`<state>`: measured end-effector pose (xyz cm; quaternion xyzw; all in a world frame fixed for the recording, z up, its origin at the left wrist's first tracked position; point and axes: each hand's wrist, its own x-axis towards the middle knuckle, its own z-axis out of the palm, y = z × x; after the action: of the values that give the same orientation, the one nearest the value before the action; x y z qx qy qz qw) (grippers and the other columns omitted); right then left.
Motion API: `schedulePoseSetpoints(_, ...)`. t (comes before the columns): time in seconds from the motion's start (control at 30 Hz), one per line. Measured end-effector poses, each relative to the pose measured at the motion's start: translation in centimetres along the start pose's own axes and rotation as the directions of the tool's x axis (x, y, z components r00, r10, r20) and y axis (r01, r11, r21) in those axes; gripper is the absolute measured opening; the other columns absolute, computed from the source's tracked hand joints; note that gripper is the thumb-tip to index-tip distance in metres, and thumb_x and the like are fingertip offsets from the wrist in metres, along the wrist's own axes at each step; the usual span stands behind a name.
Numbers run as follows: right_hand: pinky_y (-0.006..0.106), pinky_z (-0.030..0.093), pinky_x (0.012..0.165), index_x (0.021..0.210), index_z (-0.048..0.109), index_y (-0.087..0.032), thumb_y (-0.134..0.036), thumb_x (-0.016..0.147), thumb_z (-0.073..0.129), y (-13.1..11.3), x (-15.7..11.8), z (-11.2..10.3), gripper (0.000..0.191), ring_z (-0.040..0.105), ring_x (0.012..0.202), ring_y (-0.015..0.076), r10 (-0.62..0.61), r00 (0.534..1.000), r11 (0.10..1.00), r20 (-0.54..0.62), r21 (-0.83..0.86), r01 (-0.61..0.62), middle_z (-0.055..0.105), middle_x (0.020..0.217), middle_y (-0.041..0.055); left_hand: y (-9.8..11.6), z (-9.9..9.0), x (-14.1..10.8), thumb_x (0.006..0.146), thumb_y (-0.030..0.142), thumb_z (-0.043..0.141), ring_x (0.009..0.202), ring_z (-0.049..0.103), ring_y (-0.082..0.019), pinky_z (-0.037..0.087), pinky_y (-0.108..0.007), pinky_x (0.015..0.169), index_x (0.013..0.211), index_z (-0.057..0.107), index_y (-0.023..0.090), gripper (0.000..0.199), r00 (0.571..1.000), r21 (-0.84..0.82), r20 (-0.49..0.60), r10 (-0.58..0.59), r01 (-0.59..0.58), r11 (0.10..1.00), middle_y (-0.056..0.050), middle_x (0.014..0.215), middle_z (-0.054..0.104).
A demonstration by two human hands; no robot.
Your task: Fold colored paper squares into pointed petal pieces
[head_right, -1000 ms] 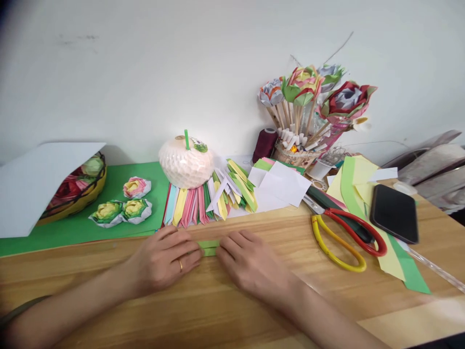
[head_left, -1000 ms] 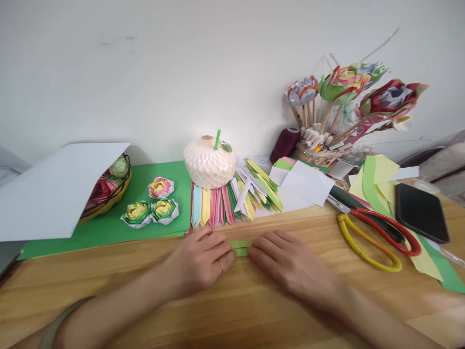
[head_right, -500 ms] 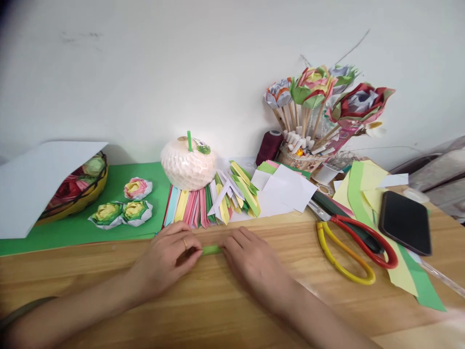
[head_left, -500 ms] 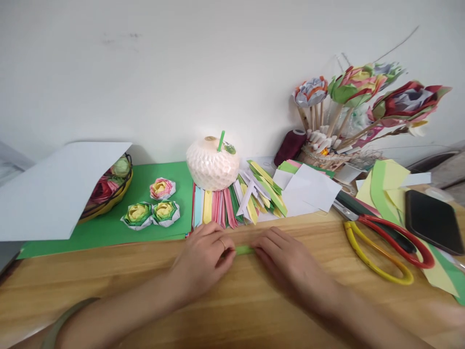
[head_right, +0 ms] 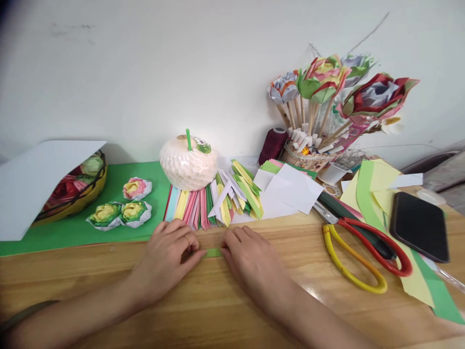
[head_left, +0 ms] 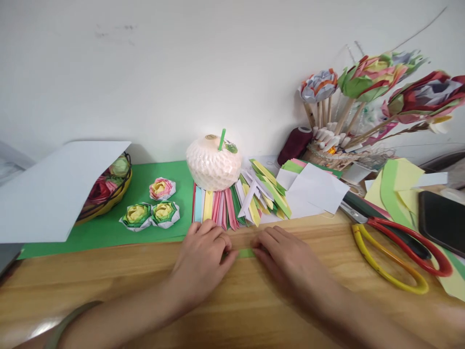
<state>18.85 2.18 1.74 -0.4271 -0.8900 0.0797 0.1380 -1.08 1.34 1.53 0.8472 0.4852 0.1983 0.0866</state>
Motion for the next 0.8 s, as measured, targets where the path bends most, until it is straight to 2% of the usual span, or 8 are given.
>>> schedulePoseSetpoints(0.17,0.028,0.046,0.064,0.079,0.054,-0.018,-0.007,0.084,0.054,0.8,0.6,-0.6,0.011,0.057,0.074,0.0179,0.056,0.990,0.994,0.127,0.088,-0.068,0.058,0.083,0.0043,-0.1,-0.2,0.1,0.083,0.023,0.065,0.081,0.048,-0.021,0.030,-0.035,0.070,0.070,0.055,0.018,0.017,1.000,0.049,0.026,0.010,-0.011,0.999,0.001,0.077,0.061)
schedulePoseSetpoints(0.23,0.028,0.046,0.066,0.079,0.054,-0.017,-0.004,0.083,0.054,1.3,0.5,-0.7,0.014,0.056,0.077,0.0178,0.051,0.989,0.987,0.142,0.141,-0.071,0.058,0.084,0.0046,-0.2,-0.3,0.0,0.083,0.022,0.066,0.082,0.048,-0.022,0.029,-0.035,0.070,0.074,0.056,0.018,0.014,0.999,0.045,0.036,0.003,-0.005,0.999,0.000,0.079,0.061)
schedulePoseSetpoints(0.37,0.030,0.046,0.067,0.079,0.054,-0.017,-0.005,0.085,0.051,1.8,0.0,-0.8,0.014,0.055,0.077,0.0185,0.041,0.994,0.981,0.106,0.186,-0.061,0.058,0.085,0.0055,-0.5,-0.3,-0.3,0.085,0.018,0.061,0.082,0.047,-0.022,0.029,-0.034,0.069,0.079,0.058,0.018,0.007,0.999,0.041,0.004,0.038,-0.039,0.998,0.000,0.079,0.060)
schedulePoseSetpoints(0.43,0.030,0.046,0.068,0.078,0.053,-0.018,-0.005,0.085,0.052,1.7,-0.2,-0.8,0.014,0.054,0.078,0.0183,0.037,0.996,0.978,0.087,0.204,-0.055,0.058,0.084,0.0052,-0.6,-0.2,-0.4,0.088,0.016,0.054,0.082,0.047,-0.021,0.029,-0.034,0.069,0.078,0.059,0.019,0.011,0.996,0.036,-0.025,0.080,-0.079,0.996,-0.001,0.078,0.060)
schedulePoseSetpoints(0.6,0.030,0.046,0.067,0.080,0.054,-0.019,-0.012,0.078,0.065,1.2,-0.6,-0.5,0.013,0.053,0.080,0.0198,0.035,0.999,0.981,0.037,0.192,-0.041,0.058,0.086,0.0051,-0.4,0.1,-0.5,0.088,0.015,0.048,0.082,0.047,-0.022,0.031,-0.035,0.071,0.078,0.059,0.018,0.015,0.991,0.049,-0.064,0.117,-0.114,0.992,-0.003,0.078,0.060)
schedulePoseSetpoints(0.77,0.028,0.044,0.065,0.074,0.053,-0.018,-0.006,0.077,0.064,0.9,-0.7,-0.1,0.016,0.053,0.078,0.0187,0.046,0.999,0.971,0.018,0.234,-0.049,0.058,0.081,0.0034,-0.2,0.3,-0.7,0.083,0.016,0.057,0.088,0.047,-0.024,0.034,-0.038,0.075,0.083,0.057,0.018,0.001,0.995,-0.036,-0.044,0.091,-0.093,0.995,-0.004,0.088,0.062)
schedulePoseSetpoints(0.8,0.028,0.044,0.065,0.074,0.053,-0.018,-0.006,0.078,0.063,0.9,-0.7,-0.1,0.017,0.053,0.078,0.0186,0.051,0.998,0.967,0.019,0.251,-0.055,0.058,0.080,0.0032,-0.3,0.3,-0.7,0.082,0.017,0.060,0.090,0.046,-0.024,0.035,-0.038,0.076,0.085,0.057,0.018,0.004,0.995,-0.057,-0.038,0.090,-0.092,0.994,-0.004,0.091,0.062)
